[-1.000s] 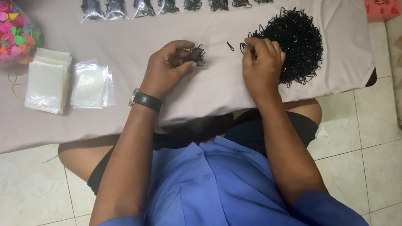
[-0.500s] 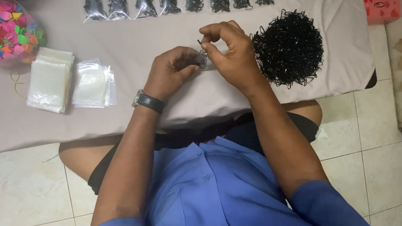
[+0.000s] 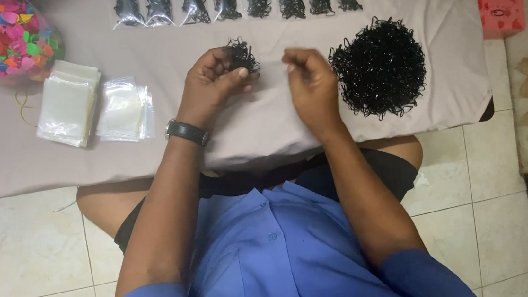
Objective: The person counts out small black hair ties and places them into small transparent plastic bags.
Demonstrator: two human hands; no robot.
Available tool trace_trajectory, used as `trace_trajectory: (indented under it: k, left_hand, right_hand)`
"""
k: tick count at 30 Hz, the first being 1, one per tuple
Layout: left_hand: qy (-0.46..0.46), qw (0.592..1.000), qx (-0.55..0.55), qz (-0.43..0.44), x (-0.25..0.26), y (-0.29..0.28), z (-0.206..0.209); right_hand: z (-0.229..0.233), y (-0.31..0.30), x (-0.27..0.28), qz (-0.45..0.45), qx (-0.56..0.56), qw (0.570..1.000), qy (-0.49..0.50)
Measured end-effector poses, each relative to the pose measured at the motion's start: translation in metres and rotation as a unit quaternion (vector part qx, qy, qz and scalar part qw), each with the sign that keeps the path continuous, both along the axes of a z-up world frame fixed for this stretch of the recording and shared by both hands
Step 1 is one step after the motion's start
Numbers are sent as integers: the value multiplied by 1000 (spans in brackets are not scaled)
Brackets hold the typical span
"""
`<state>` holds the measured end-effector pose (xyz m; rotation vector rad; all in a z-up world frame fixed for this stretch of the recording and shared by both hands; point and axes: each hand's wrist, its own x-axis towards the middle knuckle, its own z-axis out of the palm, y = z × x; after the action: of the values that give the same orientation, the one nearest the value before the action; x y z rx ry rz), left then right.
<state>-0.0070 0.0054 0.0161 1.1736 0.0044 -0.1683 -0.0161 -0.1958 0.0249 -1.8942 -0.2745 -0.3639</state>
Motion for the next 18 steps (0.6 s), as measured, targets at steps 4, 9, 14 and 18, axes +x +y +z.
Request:
trace_trajectory:
  k: [4, 9, 14, 18]
  left_hand:
    - [-39, 999, 33, 16, 3, -4, -12]
    - [-94, 984, 149, 25, 5, -5, -25]
    - [-90, 983, 158, 35, 3, -6, -23]
    - [-96, 982, 158, 44, 6, -3, -29]
  right_hand:
    - [-26, -1, -9, 20, -128, 991, -27]
    - [-24, 2, -12, 6, -190, 981, -40]
    - [-27, 1, -12, 12, -199, 979, -35]
    - [-33, -2, -11, 26, -231, 971, -48]
